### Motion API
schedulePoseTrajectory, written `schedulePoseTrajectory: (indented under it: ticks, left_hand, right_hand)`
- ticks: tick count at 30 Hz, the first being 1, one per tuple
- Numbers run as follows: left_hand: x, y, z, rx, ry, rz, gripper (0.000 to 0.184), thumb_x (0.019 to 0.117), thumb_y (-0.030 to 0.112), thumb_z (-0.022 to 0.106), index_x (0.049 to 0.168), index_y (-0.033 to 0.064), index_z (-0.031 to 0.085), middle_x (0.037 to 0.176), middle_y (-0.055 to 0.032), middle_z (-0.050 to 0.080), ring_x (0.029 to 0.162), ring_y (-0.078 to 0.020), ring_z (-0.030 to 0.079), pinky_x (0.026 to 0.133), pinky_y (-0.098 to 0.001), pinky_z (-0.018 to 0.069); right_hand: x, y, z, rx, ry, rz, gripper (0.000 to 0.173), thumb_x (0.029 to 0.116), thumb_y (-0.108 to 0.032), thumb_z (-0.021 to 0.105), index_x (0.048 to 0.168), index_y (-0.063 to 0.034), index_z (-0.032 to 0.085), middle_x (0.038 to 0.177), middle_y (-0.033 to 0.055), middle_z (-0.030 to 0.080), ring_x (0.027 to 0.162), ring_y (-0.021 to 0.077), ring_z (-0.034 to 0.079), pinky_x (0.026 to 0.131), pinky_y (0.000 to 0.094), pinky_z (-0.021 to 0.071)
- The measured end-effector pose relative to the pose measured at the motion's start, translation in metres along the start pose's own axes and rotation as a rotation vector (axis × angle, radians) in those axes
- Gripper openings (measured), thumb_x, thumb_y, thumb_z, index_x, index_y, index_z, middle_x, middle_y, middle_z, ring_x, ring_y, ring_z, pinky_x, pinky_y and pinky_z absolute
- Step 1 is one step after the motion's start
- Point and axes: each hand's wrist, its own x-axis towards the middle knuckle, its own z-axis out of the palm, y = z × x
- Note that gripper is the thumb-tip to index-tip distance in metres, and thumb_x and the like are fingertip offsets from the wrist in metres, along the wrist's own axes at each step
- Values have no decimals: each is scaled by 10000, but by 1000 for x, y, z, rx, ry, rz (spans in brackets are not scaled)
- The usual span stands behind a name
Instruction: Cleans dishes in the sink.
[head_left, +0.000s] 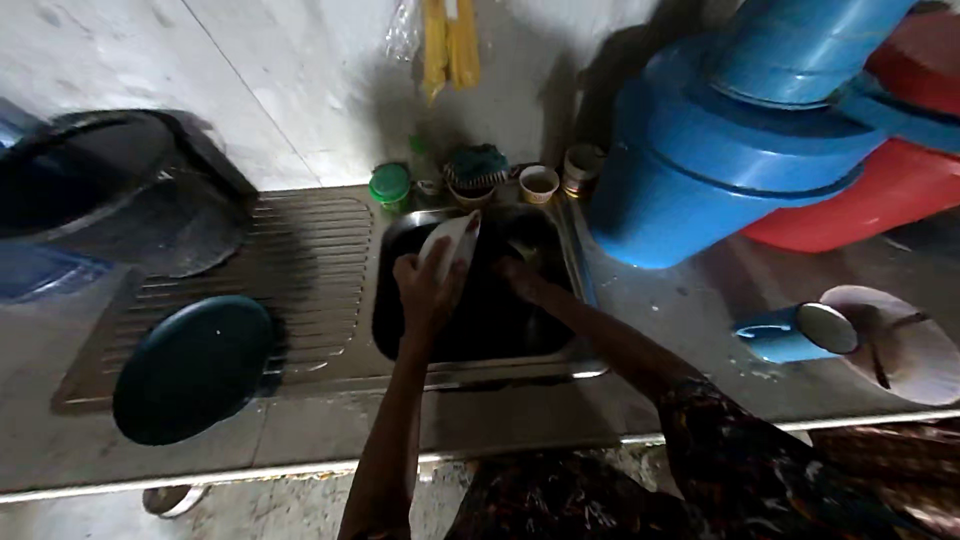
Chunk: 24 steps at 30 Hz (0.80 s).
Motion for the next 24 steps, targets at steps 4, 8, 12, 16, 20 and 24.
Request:
schedulePoseTrajectory:
  ticks: [4, 8, 12, 16, 20, 24]
  left_hand:
    - [-17, -12, -4, -221, 86, -158, 572, 930, 424, 704, 1454, 222, 592, 1300, -222, 530, 1155, -336, 519, 962, -524, 471]
    - [-27, -9, -9, -386, 174, -211, 602, 918, 341, 689, 1476, 158, 559, 1343, -197, 553, 1200, -297, 543, 994, -481, 496]
    - [-36, -9, -12, -459, 211, -235, 607, 920, 308, 685, 1479, 118, 545, 1350, -176, 564, 1188, -252, 575, 973, -427, 528]
    - [-41, -11, -14, -492, 230, -306, 558, 953, 301, 662, 1479, 153, 546, 1366, -132, 582, 1189, -220, 590, 973, -432, 535]
    - [-42, -13, -14, -549, 226, -286, 510, 981, 311, 654, 1465, 184, 557, 1255, -62, 646, 1055, -148, 653, 894, -379, 580]
    - [-41, -15, -14, -571, 228, -317, 542, 978, 297, 638, 1494, 173, 526, 1261, -76, 651, 1060, -160, 660, 895, -387, 581]
  right_hand:
    - [46, 27, -69, -221, 300, 78, 374, 995, -72, 602, 1368, -47, 617, 1381, 283, 573, 1241, 458, 590, 1028, 603, 495]
    - [95, 77, -134, -333, 289, 213, 736, 922, -347, 753, 1498, 8, 466, 1518, 338, 410, 1391, 523, 420, 1122, 663, 373]
    - [113, 105, -133, -515, -9, 172, 881, 826, -432, 852, 1503, -13, 476, 1564, 292, 402, 1467, 503, 330, 1180, 703, 234]
    - [111, 108, -112, -338, 175, 228, 477, 960, -256, 702, 1365, -25, 604, 1371, 259, 592, 1261, 436, 577, 1060, 652, 445]
    - [87, 93, -105, -448, 106, 131, 460, 938, -184, 704, 1348, 1, 610, 1389, 274, 577, 1314, 473, 526, 1071, 687, 406]
    - [69, 61, -107, -359, 95, 145, 541, 897, -277, 757, 1292, 59, 598, 1265, 306, 624, 1204, 490, 593, 985, 688, 458]
